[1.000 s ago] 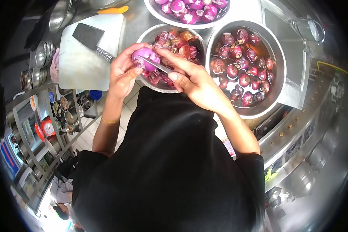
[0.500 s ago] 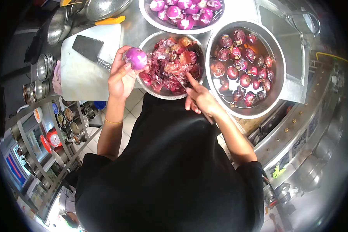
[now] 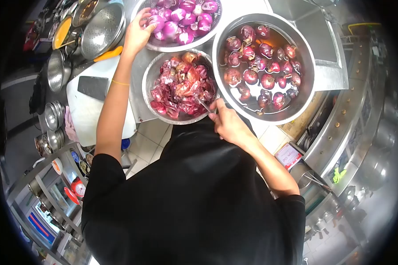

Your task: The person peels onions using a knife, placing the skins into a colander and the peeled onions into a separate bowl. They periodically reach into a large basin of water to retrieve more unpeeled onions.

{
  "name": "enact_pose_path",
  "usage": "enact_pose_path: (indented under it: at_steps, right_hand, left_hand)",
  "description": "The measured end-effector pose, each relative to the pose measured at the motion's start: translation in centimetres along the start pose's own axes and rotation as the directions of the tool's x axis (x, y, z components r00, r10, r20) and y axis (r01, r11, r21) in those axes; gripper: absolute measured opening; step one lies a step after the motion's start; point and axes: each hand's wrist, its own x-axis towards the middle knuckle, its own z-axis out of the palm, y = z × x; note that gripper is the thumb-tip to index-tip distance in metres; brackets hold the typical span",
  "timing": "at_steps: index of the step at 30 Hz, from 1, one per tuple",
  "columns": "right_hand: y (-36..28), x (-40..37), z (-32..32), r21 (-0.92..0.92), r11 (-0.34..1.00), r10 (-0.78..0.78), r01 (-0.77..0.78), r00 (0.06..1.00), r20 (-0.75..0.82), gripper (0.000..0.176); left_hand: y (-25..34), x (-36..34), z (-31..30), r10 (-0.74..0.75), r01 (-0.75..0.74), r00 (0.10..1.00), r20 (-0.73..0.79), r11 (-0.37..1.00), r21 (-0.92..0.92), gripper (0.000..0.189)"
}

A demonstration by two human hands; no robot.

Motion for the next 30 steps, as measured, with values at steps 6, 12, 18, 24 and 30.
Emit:
enact_pose_path:
  at_steps: [6, 12, 18, 24, 30]
  right_hand:
    - [5.7, 1.7, 2.4, -0.275, 0.947, -0.207, 0.163, 0.968, -0.140, 0.008]
    - [3.2, -2.0, 0.7, -0.617, 0.764, -0.356, 0.190, 0.921, -0.157, 0.010]
    - [2.1, -0.7, 0.9, -0.867, 0.395, -0.518, 0.303, 0.853, 0.063, 0.013]
    - [3.6, -5.8, -7.7, -0.736, 0.514, -0.607, 0.439, 0.793, 0.049, 0.016]
    - [13.7, -6.5, -19.0, 0.321, 0.883, -0.335, 0.342, 0.939, -0.079, 0.023]
  left_hand:
    - [1.2, -2.6, -1.1, 0.068, -0.100, 0.985, -0.159, 0.975, -0.201, 0.045]
    - [10.5, -6.2, -0.7, 0.166, -0.156, 0.986, 0.019, 0.956, -0.249, 0.028]
    - [20.7, -5.8, 8.8, 0.333, -0.318, 0.824, 0.459, 0.942, -0.112, 0.033]
    - [18.6, -3.8, 21.9, 0.211, -0.483, 0.706, 0.676, 0.841, 0.242, 0.052]
    - [20.3, -3.1, 23.6, 0.043, -0.335, 0.805, 0.591, 0.856, 0.393, 0.050]
